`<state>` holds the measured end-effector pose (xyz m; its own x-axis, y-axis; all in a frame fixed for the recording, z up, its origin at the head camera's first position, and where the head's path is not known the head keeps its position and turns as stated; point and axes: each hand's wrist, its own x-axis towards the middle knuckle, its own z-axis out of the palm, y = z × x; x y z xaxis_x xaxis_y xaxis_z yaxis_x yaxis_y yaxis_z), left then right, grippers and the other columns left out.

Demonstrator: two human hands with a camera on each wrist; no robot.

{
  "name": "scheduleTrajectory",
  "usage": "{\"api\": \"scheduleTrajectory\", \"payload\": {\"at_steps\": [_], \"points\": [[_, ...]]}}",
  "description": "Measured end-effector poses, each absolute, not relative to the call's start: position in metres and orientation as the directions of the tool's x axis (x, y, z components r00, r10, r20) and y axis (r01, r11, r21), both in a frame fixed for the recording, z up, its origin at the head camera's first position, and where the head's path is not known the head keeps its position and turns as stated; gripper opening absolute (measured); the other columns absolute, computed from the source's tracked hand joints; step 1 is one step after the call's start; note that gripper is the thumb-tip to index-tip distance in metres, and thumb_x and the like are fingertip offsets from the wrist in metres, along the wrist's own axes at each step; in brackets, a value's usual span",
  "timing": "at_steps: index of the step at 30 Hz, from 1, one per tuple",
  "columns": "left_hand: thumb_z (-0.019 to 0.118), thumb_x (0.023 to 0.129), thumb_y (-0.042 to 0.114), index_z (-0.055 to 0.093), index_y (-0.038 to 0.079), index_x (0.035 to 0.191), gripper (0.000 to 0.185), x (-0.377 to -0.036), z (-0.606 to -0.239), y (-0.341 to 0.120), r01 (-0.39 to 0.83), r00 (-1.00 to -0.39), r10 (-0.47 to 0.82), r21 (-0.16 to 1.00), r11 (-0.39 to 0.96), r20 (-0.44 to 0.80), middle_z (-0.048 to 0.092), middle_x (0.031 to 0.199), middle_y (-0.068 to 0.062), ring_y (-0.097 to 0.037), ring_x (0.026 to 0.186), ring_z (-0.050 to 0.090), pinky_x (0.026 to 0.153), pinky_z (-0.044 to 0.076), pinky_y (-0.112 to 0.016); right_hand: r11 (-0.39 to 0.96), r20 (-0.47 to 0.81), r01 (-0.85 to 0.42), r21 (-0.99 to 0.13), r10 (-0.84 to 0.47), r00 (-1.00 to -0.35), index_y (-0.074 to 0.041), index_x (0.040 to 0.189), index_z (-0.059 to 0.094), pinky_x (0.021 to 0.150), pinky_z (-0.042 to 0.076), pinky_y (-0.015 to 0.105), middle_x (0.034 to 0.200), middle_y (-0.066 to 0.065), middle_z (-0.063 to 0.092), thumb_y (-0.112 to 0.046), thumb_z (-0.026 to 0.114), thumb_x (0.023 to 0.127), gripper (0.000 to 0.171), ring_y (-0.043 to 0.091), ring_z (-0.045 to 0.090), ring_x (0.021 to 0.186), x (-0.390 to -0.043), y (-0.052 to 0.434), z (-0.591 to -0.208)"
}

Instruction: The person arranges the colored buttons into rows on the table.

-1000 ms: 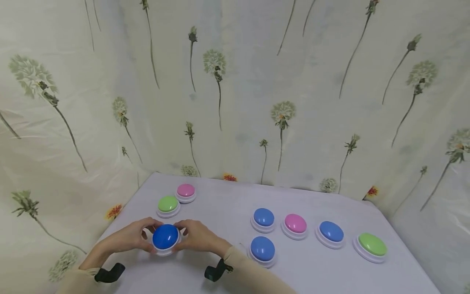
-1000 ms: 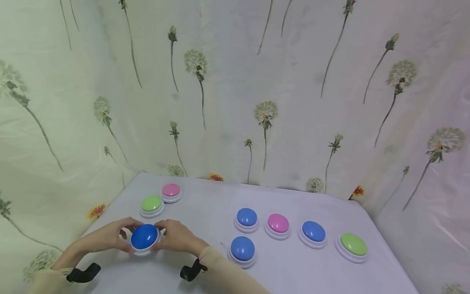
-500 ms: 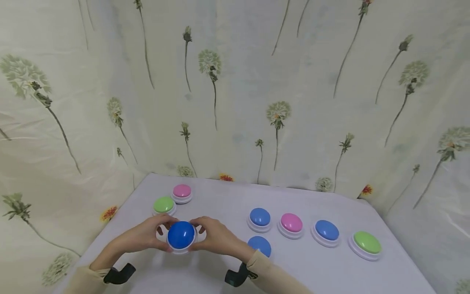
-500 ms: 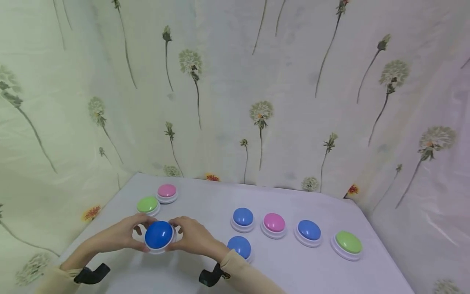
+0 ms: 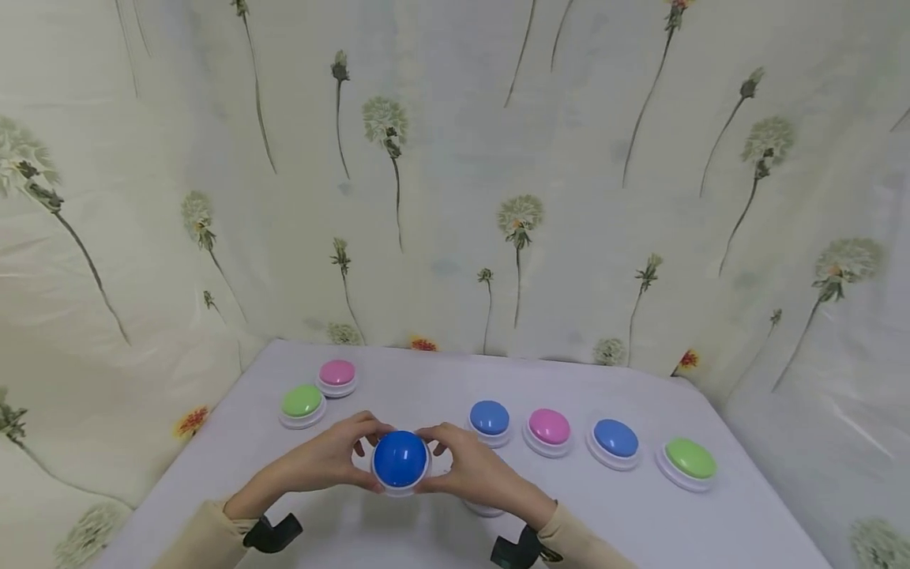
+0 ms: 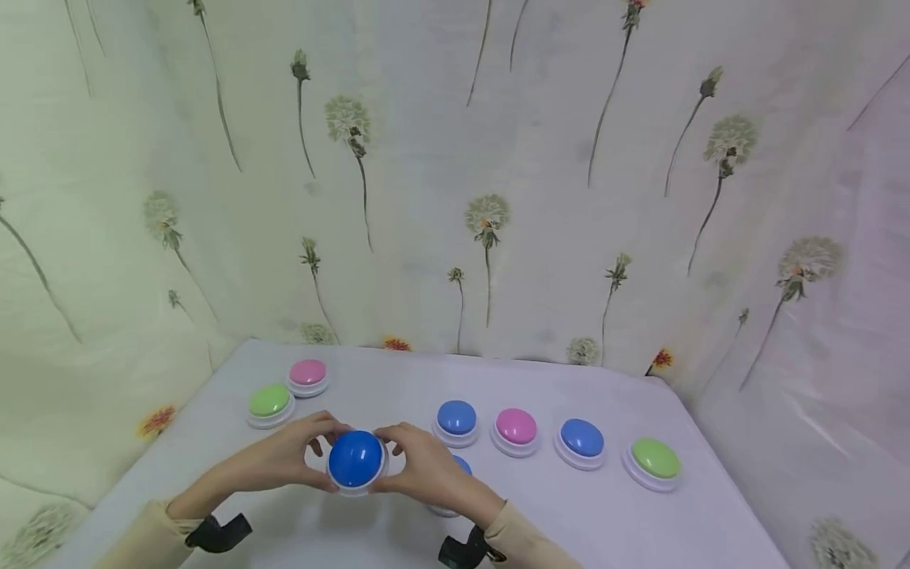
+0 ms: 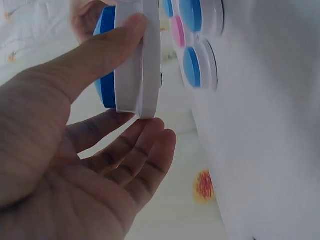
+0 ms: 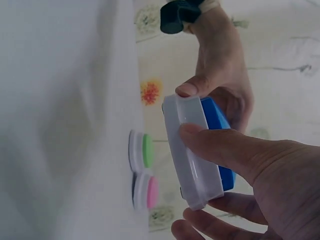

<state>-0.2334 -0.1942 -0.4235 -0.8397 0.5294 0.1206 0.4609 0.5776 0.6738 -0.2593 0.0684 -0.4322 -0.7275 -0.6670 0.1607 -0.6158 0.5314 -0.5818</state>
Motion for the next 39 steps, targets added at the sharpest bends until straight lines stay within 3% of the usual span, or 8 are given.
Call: {"api": "scheduleTrajectory", "payload": {"at_steps": [5, 12, 19, 31, 39], "points": [[0.083, 0.074, 0.035, 0.060, 0.015, 0.127, 0.061, -0.239, -0.421, -0.161, 0.467, -0.820, 0.563, 0.684, 0.560, 0.099, 0.055, 0.110, 0.005, -0.016, 0.105, 0.053, 0.082, 0.054, -0.030, 0.546, 0.163, -0.580, -0.605, -0.628, -0.761, -0.021, 0.131, 0.057, 0.081, 0.056, 0.034, 0.122, -0.004, 0.063, -0.049, 0.079, 0.075, 0.066, 0.018, 0.060, 0.101, -0.255, 0.102, -0.435], [0.083, 0.074, 0.032, 0.059, 0.012, 0.127, 0.061, -0.242, -0.425, -0.121, 0.452, -0.812, 0.580, 0.707, 0.544, 0.073, 0.056, 0.112, 0.003, -0.015, 0.106, 0.053, 0.083, 0.056, -0.032, 0.582, 0.126, -0.506, -0.637, -0.569, -0.813, -0.026, 0.131, 0.056, 0.074, 0.053, 0.024, 0.123, -0.005, 0.062, -0.048, 0.079, 0.074, 0.065, 0.016, 0.060, 0.101, -0.246, 0.141, -0.438], [0.083, 0.075, 0.031, 0.060, 0.015, 0.129, 0.061, -0.247, -0.426, -0.081, 0.440, -0.814, 0.577, 0.721, 0.535, 0.068, 0.057, 0.115, 0.002, -0.008, 0.101, 0.054, 0.078, 0.053, -0.020, 0.587, 0.141, -0.457, -0.668, -0.503, -0.853, -0.028, 0.128, 0.058, 0.069, 0.054, 0.029, 0.121, -0.008, 0.063, -0.046, 0.082, 0.072, 0.063, 0.019, 0.060, 0.099, -0.237, 0.177, -0.433], [0.084, 0.074, 0.029, 0.058, 0.012, 0.129, 0.063, -0.243, -0.425, -0.042, 0.455, -0.809, 0.577, 0.743, 0.490, 0.114, 0.058, 0.118, 0.001, -0.006, 0.104, 0.054, 0.081, 0.053, -0.019, 0.618, 0.111, -0.427, -0.660, -0.482, -0.869, -0.028, 0.129, 0.058, 0.071, 0.053, 0.024, 0.119, -0.007, 0.065, -0.045, 0.080, 0.075, 0.061, 0.016, 0.060, 0.098, -0.231, 0.217, -0.426], [0.085, 0.073, 0.031, 0.060, 0.011, 0.127, 0.063, -0.240, -0.427, -0.015, 0.489, -0.812, 0.562, 0.709, 0.508, 0.158, 0.058, 0.114, 0.000, -0.007, 0.104, 0.057, 0.084, 0.054, -0.022, 0.626, 0.057, -0.387, -0.677, -0.480, -0.875, -0.025, 0.132, 0.057, 0.074, 0.053, 0.026, 0.122, -0.003, 0.064, -0.042, 0.079, 0.076, 0.063, 0.021, 0.059, 0.103, -0.234, 0.241, -0.425]]}}
